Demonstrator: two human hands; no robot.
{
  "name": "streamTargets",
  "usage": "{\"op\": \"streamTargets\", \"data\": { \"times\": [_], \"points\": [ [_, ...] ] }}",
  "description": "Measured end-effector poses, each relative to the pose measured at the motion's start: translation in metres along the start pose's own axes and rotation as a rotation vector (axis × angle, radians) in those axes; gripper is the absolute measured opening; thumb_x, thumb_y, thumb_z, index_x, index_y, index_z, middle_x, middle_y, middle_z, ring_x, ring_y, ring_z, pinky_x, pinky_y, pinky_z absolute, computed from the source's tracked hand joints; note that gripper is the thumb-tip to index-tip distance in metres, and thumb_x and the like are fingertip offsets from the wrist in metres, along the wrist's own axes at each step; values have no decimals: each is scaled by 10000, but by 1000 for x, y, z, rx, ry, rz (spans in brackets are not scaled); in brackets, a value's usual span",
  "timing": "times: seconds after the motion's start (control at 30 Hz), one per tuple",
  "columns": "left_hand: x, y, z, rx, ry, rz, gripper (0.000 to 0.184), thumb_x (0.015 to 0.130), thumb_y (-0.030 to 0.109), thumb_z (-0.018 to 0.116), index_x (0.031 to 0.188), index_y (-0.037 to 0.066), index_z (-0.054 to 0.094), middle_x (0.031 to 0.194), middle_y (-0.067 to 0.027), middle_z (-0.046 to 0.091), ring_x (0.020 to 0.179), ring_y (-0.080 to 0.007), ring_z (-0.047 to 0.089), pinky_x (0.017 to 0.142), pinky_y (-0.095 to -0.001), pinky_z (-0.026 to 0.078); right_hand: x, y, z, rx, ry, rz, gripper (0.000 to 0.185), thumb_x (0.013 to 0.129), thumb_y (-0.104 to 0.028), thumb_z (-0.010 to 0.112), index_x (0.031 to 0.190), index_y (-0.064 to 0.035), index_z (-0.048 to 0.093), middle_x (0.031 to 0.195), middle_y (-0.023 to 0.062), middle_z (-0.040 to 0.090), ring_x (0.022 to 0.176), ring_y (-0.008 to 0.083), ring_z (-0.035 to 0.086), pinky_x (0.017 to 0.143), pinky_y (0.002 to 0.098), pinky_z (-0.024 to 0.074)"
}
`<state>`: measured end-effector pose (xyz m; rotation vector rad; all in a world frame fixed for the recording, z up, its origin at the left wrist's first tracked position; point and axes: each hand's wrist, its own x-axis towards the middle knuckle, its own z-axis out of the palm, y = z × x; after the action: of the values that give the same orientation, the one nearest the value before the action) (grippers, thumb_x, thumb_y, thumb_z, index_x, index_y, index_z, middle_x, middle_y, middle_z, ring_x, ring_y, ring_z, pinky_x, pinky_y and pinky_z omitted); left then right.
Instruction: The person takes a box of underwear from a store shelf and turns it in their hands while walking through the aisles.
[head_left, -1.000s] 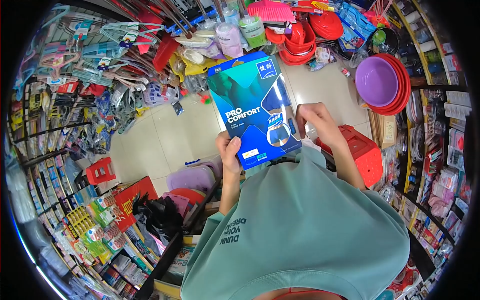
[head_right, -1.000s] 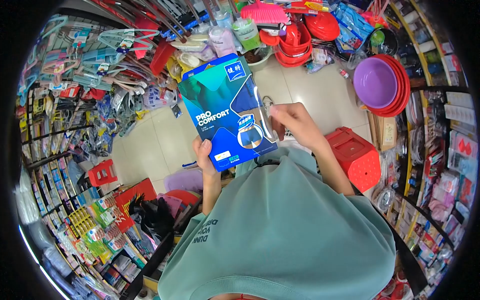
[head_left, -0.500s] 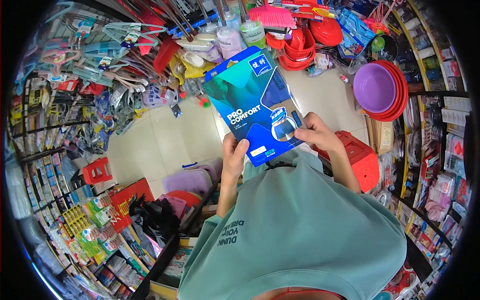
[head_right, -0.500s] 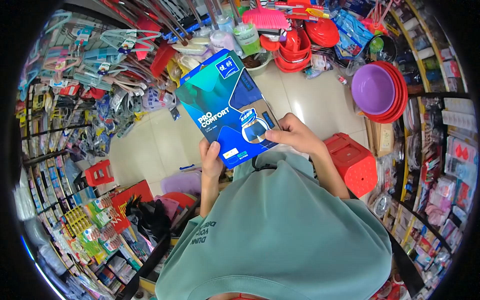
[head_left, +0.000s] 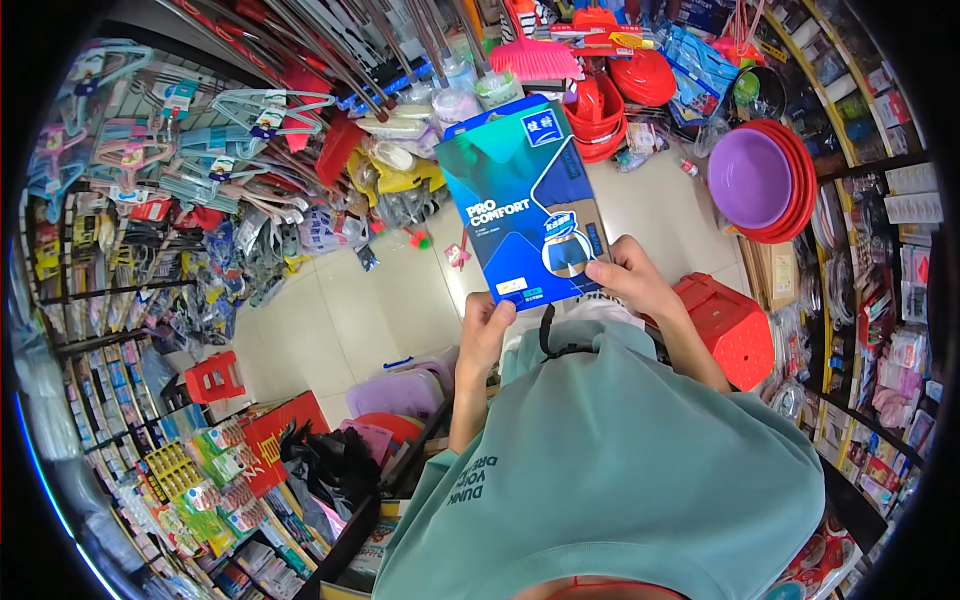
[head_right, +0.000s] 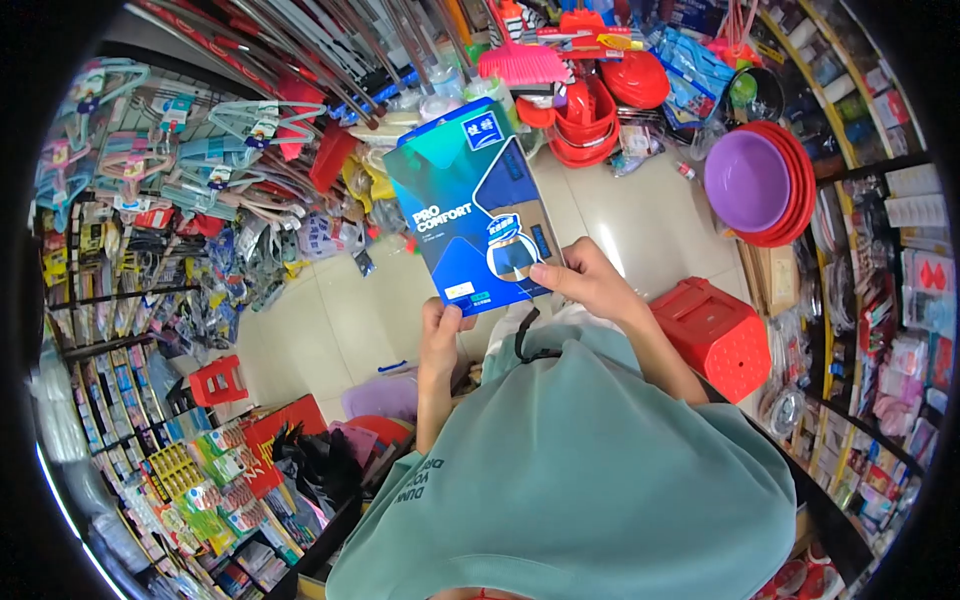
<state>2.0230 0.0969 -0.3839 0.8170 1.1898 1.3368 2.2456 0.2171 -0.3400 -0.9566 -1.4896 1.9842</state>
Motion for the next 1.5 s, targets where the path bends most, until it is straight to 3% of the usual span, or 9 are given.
{"op": "streamTargets", "data": {
  "times": [0.23,0.63,0.73,0.87,1.0,1.1,1.3,1.4,1.5],
  "points": [
    [4,8,2,68,-71,77,574,887,441,586,528,106,288,537,44,298,521,-88,275,495,-285,185,-2,-4,-5,37,-11,7,453,855,-382,645,561,-77,485,513,-65,370,487,37,303,430,273,197],
    [2,8,0,42,-57,71,498,858,348,644,532,67,393,527,86,318,510,-39,239,453,-283,154,-1,0,1,-10,-50,9,519,862,-405,635,499,-88,441,488,-57,368,478,45,310,421,286,197],
    [-1,10,-3,85,-62,24,488,857,424,624,570,85,422,565,20,396,532,-84,332,493,-274,222,-1,1,2,-18,-48,16,508,859,-389,642,500,-90,440,485,-59,365,475,44,307,419,286,196],
    [0,19,8,14,0,58,453,877,309,613,550,60,420,550,68,368,548,-42,273,478,-282,190,0,-3,4,-34,-51,-2,495,845,-372,658,497,-93,444,480,-61,365,471,43,307,414,288,195],
    [0,18,5,-73,-18,73,408,825,248,620,545,53,397,554,30,408,537,-75,310,487,-294,215,0,-3,4,-49,-68,-13,494,833,-383,671,495,-80,476,462,-41,399,447,50,357,405,273,233],
    [3,18,11,-125,14,280,375,784,210,625,539,41,398,549,6,431,516,-98,344,490,-295,235,0,-8,12,-56,-32,-47,482,825,-386,679,505,-65,513,461,-18,439,437,61,411,405,254,273],
    [-1,21,16,-175,111,377,377,754,183,621,507,40,374,558,-23,471,506,-111,383,489,-291,263,-2,0,12,-1,-60,-36,386,798,-356,706,632,-24,602,535,-9,520,475,62,459,425,246,307],
    [-4,14,8,-218,63,347,232,732,139,646,601,47,479,794,-96,618,696,-157,546,623,-305,410,-2,-7,22,8,-54,-119,347,787,-330,716,705,-4,629,577,-13,545,523,52,466,451,245,312],
    [-5,3,1,-152,50,315,261,744,168,650,596,54,468,777,-93,609,689,-149,540,608,-292,401,0,3,18,-21,-84,-104,335,783,-315,718,750,10,644,619,-2,567,561,47,466,471,247,308]
  ]
}}
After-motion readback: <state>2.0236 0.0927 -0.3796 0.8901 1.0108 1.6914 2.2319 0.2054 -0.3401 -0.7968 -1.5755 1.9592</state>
